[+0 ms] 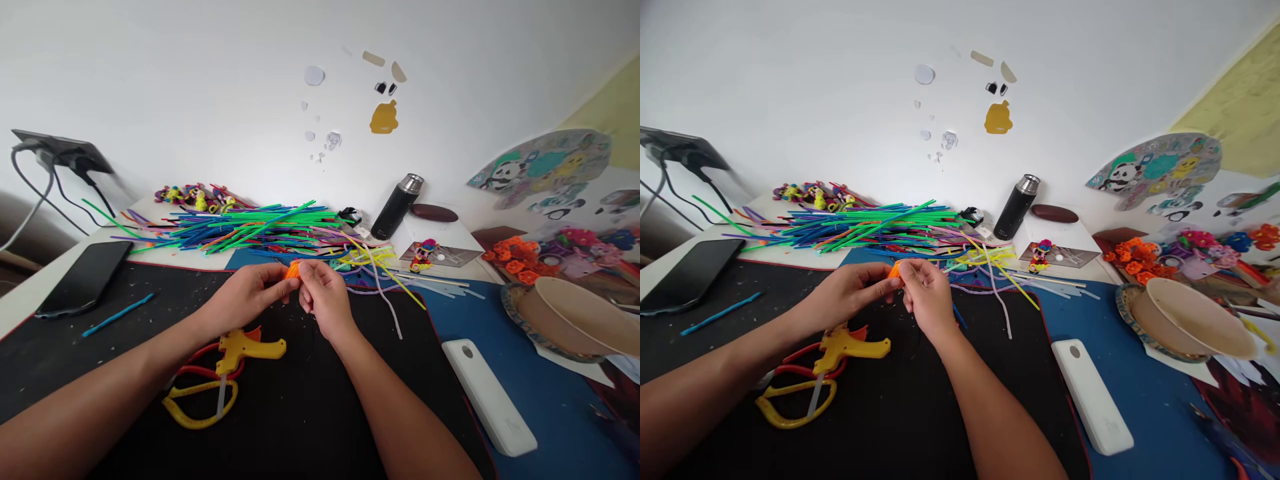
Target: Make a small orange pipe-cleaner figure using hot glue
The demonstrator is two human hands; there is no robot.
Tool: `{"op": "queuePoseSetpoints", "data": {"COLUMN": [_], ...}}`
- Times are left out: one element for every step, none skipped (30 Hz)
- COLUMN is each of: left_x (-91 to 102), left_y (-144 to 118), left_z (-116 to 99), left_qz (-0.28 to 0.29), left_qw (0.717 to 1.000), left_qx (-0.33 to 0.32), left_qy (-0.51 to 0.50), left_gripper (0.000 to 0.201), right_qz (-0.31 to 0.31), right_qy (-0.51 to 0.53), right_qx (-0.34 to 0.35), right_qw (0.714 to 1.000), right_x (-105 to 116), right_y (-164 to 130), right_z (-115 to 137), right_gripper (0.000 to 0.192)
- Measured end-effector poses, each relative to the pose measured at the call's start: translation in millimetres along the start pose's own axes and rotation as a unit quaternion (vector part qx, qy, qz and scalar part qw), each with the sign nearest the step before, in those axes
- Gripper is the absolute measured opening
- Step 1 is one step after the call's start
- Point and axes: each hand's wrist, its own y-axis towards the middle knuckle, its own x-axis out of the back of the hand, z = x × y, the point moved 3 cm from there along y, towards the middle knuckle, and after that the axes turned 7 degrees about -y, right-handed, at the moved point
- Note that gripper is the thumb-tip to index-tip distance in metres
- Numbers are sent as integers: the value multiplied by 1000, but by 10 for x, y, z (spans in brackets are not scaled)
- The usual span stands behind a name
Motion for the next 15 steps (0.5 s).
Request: {"op": "queuePoseSetpoints", "data": {"left_x": [11,23,35,48,62,79,97,115,132,144,150,149,142,130,116], "left_y": [7,15,25,35,46,56,65,73,79,86,92,98,105,112,117], "left_z": [7,2,-15,-42,-74,-109,-142,-171,-195,-213,-226,-237,-245,-252,-259], "left_qz": [-2,-2,2,8,15,23,29,34,37,39,42,44,46,48,47], "left_qw": [1000,1000,1000,1000,1000,1000,999,998,997,997,996,996,996,996,996], "left_qx": [2,2,1,0,-1,-1,-1,0,1,1,-1,-4,-6,-7,-7], "left_qy": [-6,-7,-5,-1,6,16,31,46,61,71,77,78,76,73,73], "left_gripper": [52,52,52,51,51,51,51,51,50,49,48,48,48,48,49], "right_qz": [1,2,3,-1,-3,-8,-15,-20,-19,-18,-22,-29,-34,-40,-42], "right_qy": [1,4,10,21,33,40,39,33,27,28,37,48,58,64,66], "right_qx": [-1,-3,-5,-10,-17,-21,-17,-9,-3,-1,1,1,0,-2,-5], "right_qw": [1000,1000,1000,1000,999,999,999,999,999,999,999,998,998,997,997], "right_x": [-6,-14,-25,-34,-44,-50,-53,-55,-58,-59,-55,-48,-41,-34,-28], "right_y": [-3,-7,-11,-13,-13,-11,-6,0,5,9,11,11,11,11,11], "right_z": [-1,-6,-16,-29,-44,-55,-58,-54,-48,-40,-30,-19,-9,0,8], "right_gripper": [45,45,46,48,49,51,52,52,52,50,50,50,50,50,49]}}
